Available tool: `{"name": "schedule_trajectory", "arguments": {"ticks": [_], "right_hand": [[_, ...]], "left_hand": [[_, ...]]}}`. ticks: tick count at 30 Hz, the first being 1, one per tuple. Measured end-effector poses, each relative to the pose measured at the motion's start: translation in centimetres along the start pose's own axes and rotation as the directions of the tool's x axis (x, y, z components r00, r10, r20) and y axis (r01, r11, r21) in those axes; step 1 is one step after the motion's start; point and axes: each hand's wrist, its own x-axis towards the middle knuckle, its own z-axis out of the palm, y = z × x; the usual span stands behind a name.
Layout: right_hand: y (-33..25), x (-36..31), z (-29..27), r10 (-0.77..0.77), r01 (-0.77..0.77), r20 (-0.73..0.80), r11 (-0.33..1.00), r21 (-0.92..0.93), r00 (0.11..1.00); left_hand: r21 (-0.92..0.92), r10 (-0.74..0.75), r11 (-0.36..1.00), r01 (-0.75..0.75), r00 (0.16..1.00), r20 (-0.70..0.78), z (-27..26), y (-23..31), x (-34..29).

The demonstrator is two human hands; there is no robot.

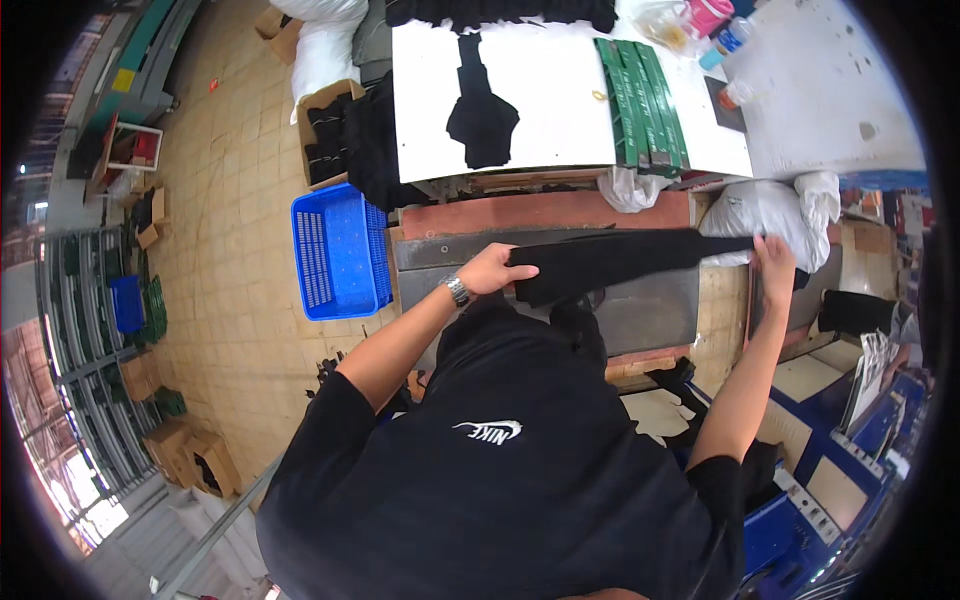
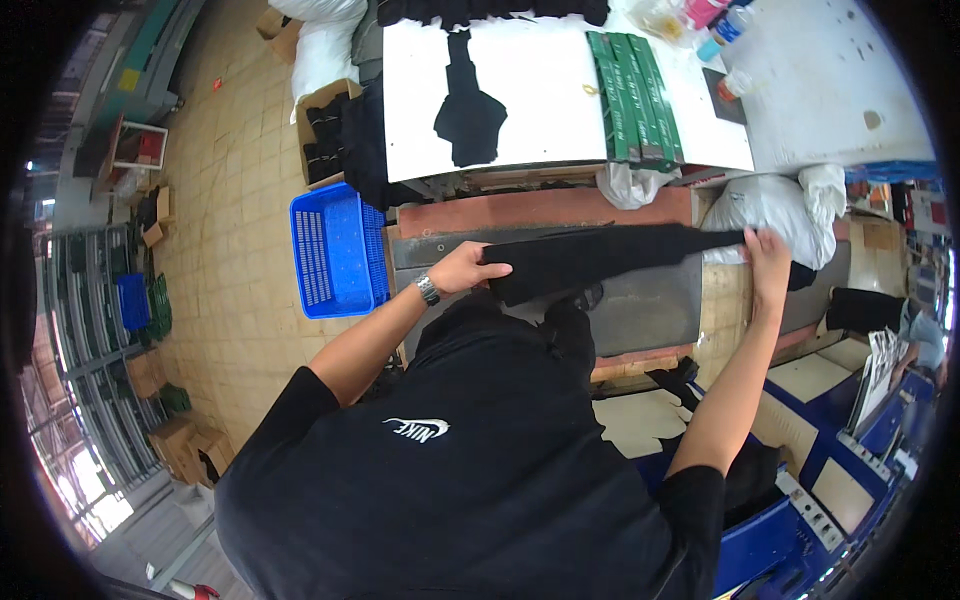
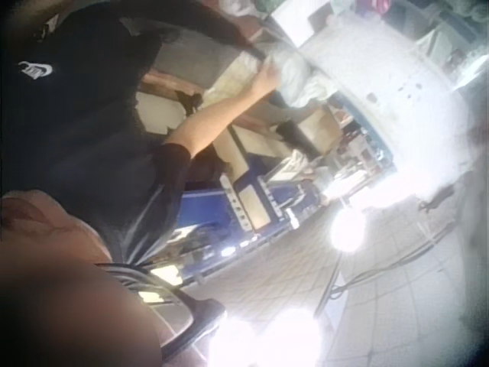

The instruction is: Cutting and organizing fabric or leather pieces using plastic templates and an industrial machine in a shoe factory.

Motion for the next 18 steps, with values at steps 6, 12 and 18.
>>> {"name": "schedule_trajectory", "arguments": {"ticks": [6, 12, 18], "right_hand": [[-16.3, 13.7, 17.1, -0.338, 0.364, 0.284, 0.93, -0.044, 0.897], [-27.6, 27.0, 34.8, -0.548, 0.707, 0.554, 0.699, -0.108, 0.627], [-31.2, 30.5, 51.6, -0.577, 0.806, 0.607, 0.559, -0.194, 0.546]], "left_hand": [[-0.384, -0.098, 0.923, -0.005, 0.964, -0.249, -3.8, -3.3, -2.0], [-0.731, -0.196, 0.65, -0.208, 0.883, -0.426, -4.8, -4.8, 4.7], [-0.786, -0.353, 0.527, -0.323, 0.758, -0.549, -7.6, -6.2, 13.0]]}}
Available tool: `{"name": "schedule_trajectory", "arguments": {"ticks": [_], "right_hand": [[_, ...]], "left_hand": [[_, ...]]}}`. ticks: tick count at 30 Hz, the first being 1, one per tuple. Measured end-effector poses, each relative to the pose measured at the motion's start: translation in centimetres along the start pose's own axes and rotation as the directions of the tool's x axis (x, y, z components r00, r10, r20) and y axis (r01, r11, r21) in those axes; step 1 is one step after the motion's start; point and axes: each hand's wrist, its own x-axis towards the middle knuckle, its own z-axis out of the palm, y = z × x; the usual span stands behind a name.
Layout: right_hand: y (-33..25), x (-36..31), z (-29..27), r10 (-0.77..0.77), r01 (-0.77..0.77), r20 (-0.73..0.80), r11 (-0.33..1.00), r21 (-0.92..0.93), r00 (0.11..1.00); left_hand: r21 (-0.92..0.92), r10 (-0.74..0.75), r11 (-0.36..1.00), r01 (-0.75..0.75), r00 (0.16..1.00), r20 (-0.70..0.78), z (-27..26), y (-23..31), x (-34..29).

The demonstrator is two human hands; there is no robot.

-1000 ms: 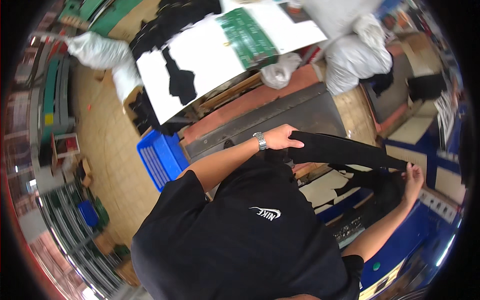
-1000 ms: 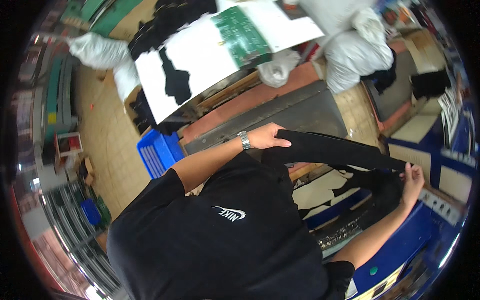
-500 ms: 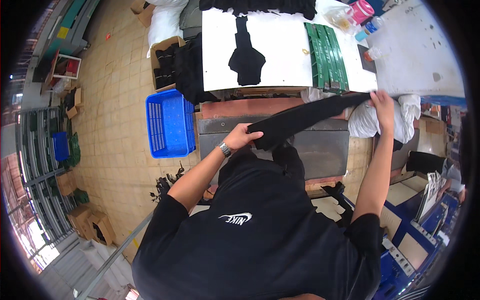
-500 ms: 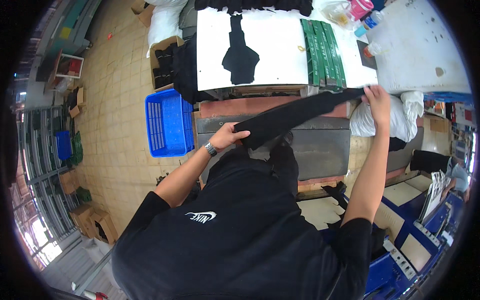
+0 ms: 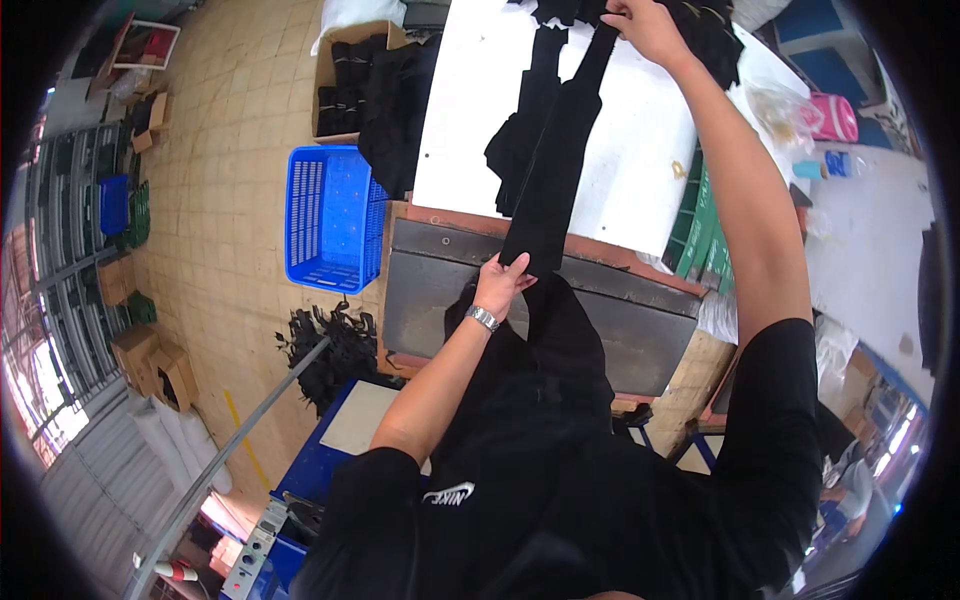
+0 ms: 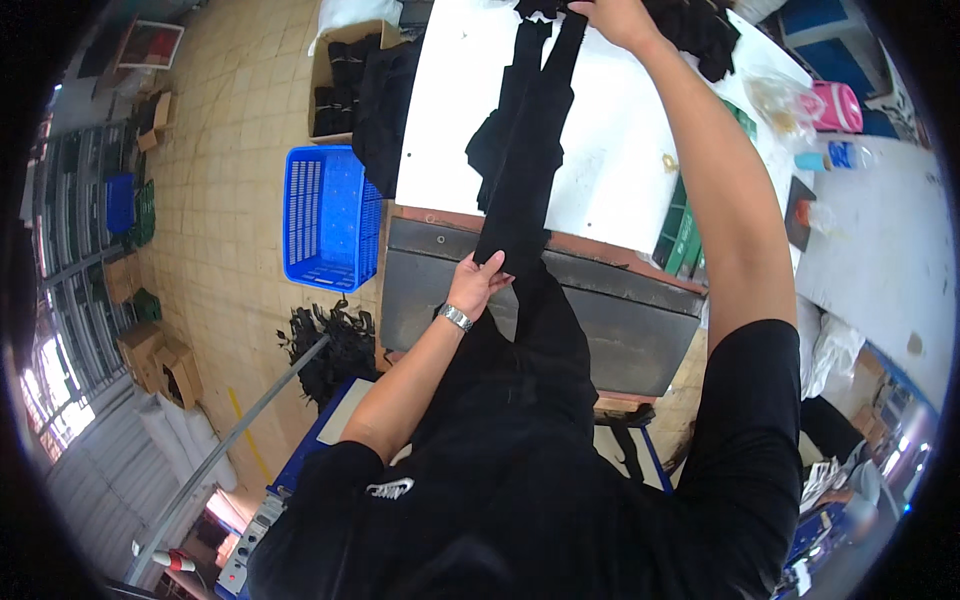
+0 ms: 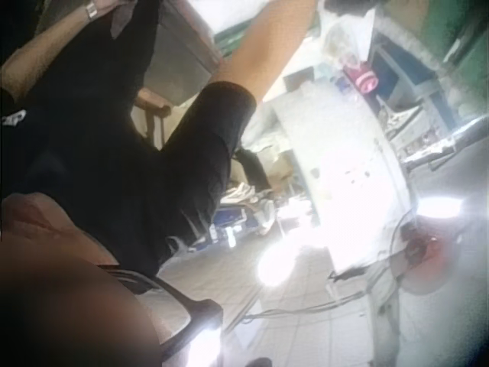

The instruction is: Cutting and organizing fabric or leather pieces using plastic templates and an industrial machine in a shoe factory.

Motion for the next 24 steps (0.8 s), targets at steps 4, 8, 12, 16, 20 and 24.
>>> {"name": "schedule_trajectory", "arguments": {"ticks": [4, 8, 12, 16, 20, 24], "right_hand": [[7.8, 5.2, 6.5, -0.206, 0.157, 0.11, 0.926, 0.344, 0.972], [5.1, 7.8, 13.0, 0.147, -0.146, 0.235, 0.989, -0.022, 0.961], [6.2, 9.5, 15.6, 0.195, -0.203, 0.267, 0.979, 0.0, 0.944], [5.8, 9.9, 18.0, 0.211, -0.236, 0.228, 0.968, 0.086, 0.951], [16.2, 8.1, 21.5, -0.1, 0.158, -0.383, 0.98, 0.122, 0.918], [14.6, 4.2, 24.7, 0.275, -0.277, -0.072, 0.961, -0.008, 0.959]], "left_hand": [[-0.111, -0.023, 0.994, 0.009, 0.992, -0.127, 1.5, -0.3, 5.1], [-0.139, -0.044, 0.99, 0.011, 0.972, -0.233, 0.2, -0.5, 7.7], [-0.13, -0.063, 0.991, 0.031, 0.967, -0.249, 0.2, -0.7, 9.8], [-0.082, -0.087, 0.994, 0.067, 0.957, -0.277, -0.3, 0.0, 10.3], [0.086, -0.349, 0.913, 0.398, 0.875, -0.336, 2.3, 2.7, 10.0], [0.513, -0.107, 0.809, 0.287, 0.93, -0.352, -1.4, 3.6, 7.2]]}}
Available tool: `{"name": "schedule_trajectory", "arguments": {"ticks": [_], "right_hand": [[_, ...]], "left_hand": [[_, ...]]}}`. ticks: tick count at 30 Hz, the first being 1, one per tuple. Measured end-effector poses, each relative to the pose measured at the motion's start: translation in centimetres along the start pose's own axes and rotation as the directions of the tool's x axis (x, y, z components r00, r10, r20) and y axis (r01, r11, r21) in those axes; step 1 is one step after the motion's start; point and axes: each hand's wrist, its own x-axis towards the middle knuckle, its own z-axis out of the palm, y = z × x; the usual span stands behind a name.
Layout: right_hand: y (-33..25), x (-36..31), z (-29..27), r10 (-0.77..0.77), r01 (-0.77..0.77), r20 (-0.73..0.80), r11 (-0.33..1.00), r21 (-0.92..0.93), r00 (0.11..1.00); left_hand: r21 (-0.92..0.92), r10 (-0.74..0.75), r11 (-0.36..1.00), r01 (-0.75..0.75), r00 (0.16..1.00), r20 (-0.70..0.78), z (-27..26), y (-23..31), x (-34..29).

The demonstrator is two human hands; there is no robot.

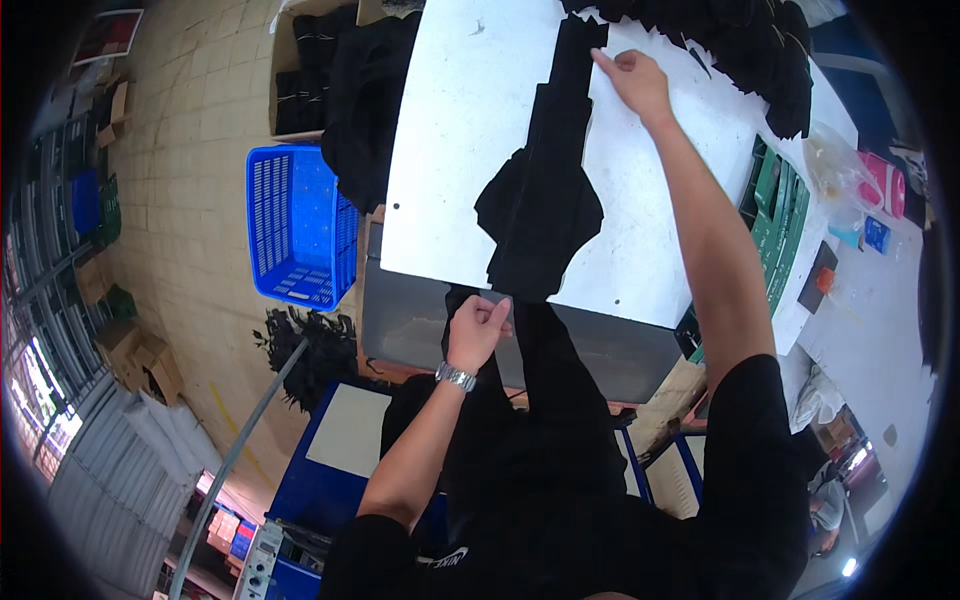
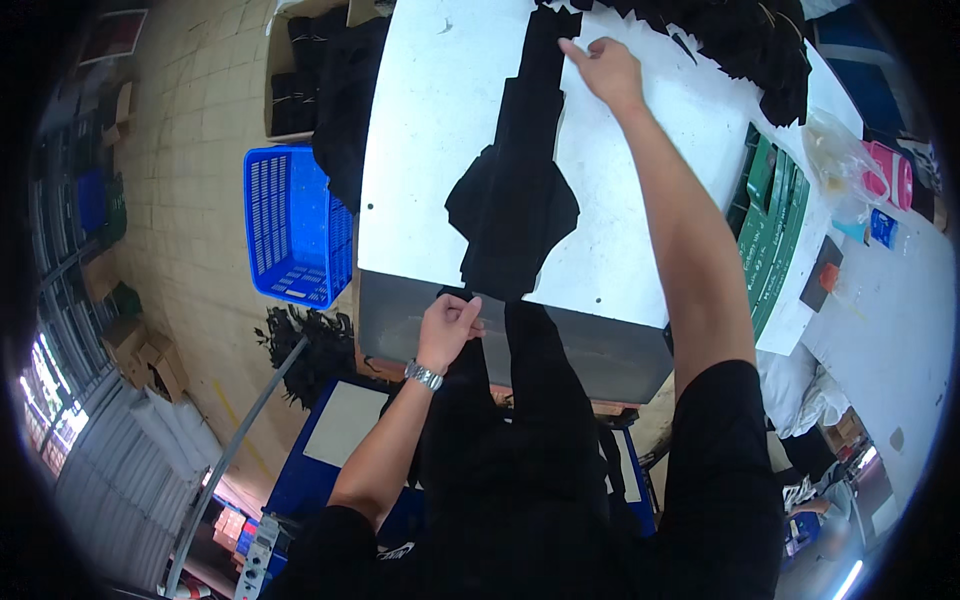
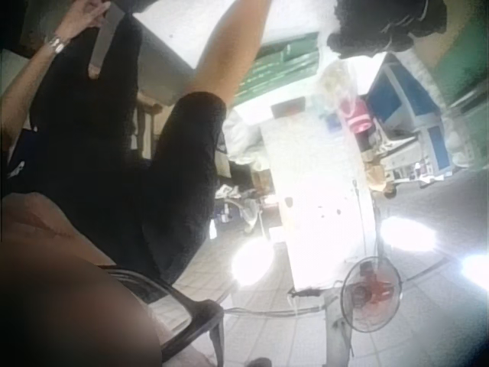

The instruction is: Cutting and organizing fabric or leather pieces using plastic templates and an industrial machine in a shoe factory.

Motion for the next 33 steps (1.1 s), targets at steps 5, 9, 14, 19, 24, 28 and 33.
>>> {"name": "schedule_trajectory", "arguments": {"ticks": [5, 9, 14, 19, 24, 28, 33], "right_hand": [[-4.2, 0.8, 0.4, 0.254, -0.234, 0.307, 0.967, -0.103, 0.917], [-7.6, 0.3, 0.0, 0.321, -0.331, 0.196, 0.943, 0.019, 0.926], [-10.0, -1.9, -6.9, 0.073, -0.338, 0.455, 0.776, 0.533, 0.887], [-9.2, -12.6, -10.0, -0.193, 0.042, 0.245, 0.857, 0.514, 0.95], [-7.2, -24.8, -6.2, -0.585, 0.514, 0.079, 0.763, 0.392, 0.808], [-5.6, -29.3, -3.1, -0.554, 0.473, 0.307, 0.828, 0.301, 0.774], [-5.2, -30.2, -6.3, -0.429, 0.303, 0.423, 0.892, 0.335, 0.798]], "left_hand": [[-0.266, 0.51, 0.852, -0.452, 0.83, 0.223, 3.5, 8.0, 3.9], [-0.118, 0.496, 0.867, -0.484, 0.821, 0.282, 4.8, 14.1, 7.6], [-0.146, 0.244, 0.967, -0.209, 0.926, 0.288, 3.8, 17.0, 10.3], [-0.261, 0.181, 0.964, -0.056, 0.856, 0.484, 1.9, 18.3, 12.4], [0.228, 0.262, 0.891, -0.393, 0.854, 0.449, -0.1, 18.4, 13.4], [0.699, 0.615, 0.44, -0.563, 0.757, 0.222, -1.1, 18.7, 11.7], [0.746, 0.618, 0.452, -0.489, 0.775, 0.134, -3.2, 16.7, 9.5]]}}
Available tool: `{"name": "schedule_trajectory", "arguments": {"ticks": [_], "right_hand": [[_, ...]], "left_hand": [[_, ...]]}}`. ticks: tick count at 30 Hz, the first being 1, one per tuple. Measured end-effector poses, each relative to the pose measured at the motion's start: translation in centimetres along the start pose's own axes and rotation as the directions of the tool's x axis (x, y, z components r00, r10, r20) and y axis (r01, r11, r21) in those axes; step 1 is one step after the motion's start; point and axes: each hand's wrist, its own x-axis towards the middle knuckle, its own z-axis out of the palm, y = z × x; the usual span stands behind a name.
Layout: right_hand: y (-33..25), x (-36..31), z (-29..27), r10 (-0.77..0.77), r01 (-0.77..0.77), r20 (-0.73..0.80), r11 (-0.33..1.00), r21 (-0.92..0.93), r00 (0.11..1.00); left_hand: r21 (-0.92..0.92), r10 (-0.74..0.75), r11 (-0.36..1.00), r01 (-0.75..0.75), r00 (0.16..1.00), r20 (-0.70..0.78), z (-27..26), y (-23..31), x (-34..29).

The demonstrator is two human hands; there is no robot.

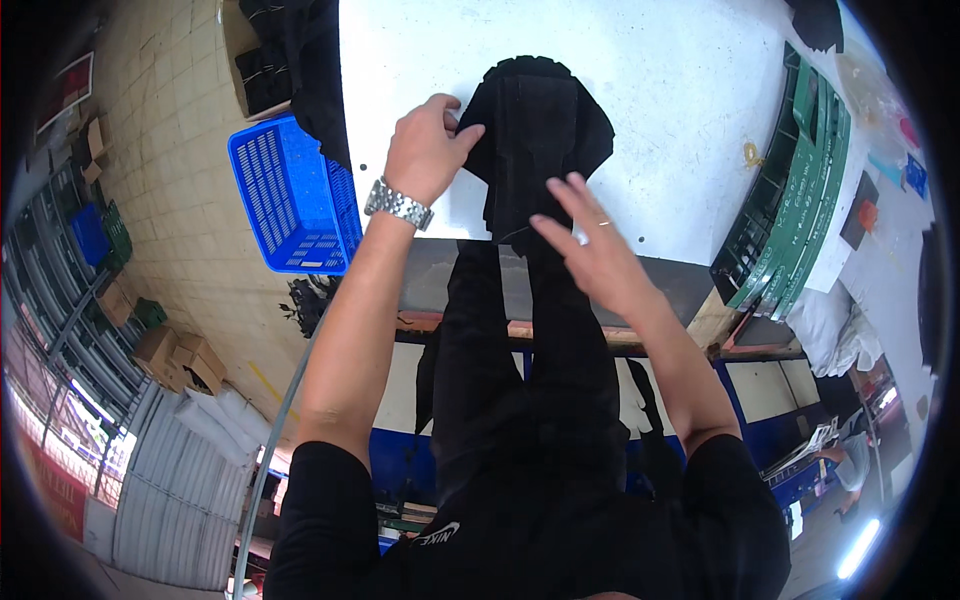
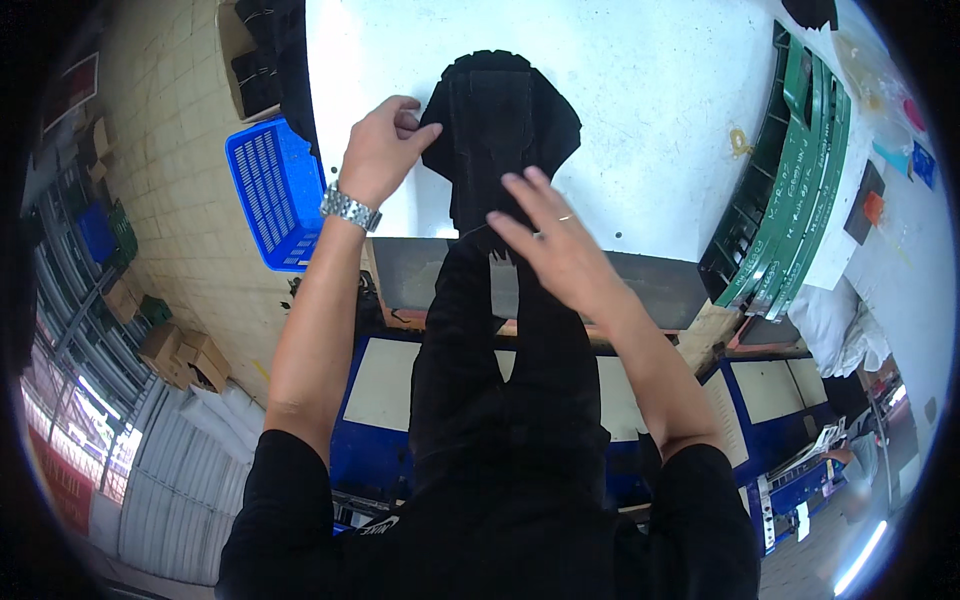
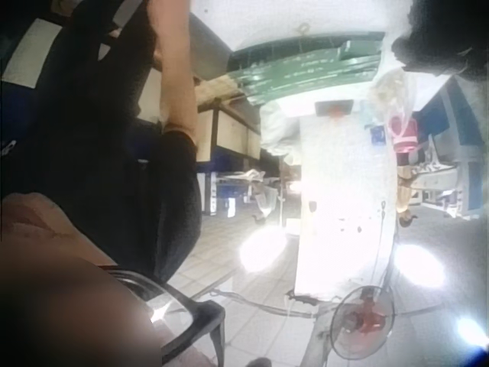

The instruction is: Cutting and organizing fabric or leather pieces using plastic templates and an industrial machine in a shoe factory.

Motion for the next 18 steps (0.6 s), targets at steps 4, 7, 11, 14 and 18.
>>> {"name": "schedule_trajectory", "arguments": {"ticks": [4, 7, 11, 14, 18], "right_hand": [[2.7, 0.3, -1.3, 0.626, -0.532, -0.372, 0.779, 0.331, 0.685], [4.5, 3.8, -1.0, 0.778, -0.651, -0.324, 0.628, 0.427, 0.538], [4.9, 5.6, 0.7, 0.688, -0.696, -0.406, 0.7, 0.157, 0.601], [4.8, 5.7, 1.5, 0.632, -0.671, -0.49, 0.732, 0.123, 0.6], [2.6, 5.5, 1.4, 0.831, -0.437, -0.25, 0.489, 0.755, 0.497]], "left_hand": [[0.051, -0.128, 0.991, 0.127, 0.992, 0.003, 1.2, 1.4, -0.6], [0.112, -0.148, 0.982, 0.152, 0.988, -0.047, 2.5, 0.6, -0.8], [0.066, -0.063, 0.995, 0.068, 0.995, -0.081, 2.7, 1.0, -1.9], [-0.168, -0.201, 0.965, 0.2, 0.979, 0.012, 3.3, 0.7, -2.6], [-0.404, -0.241, 0.892, 0.203, 0.97, -0.046, 4.0, 1.2, -3.9]]}}
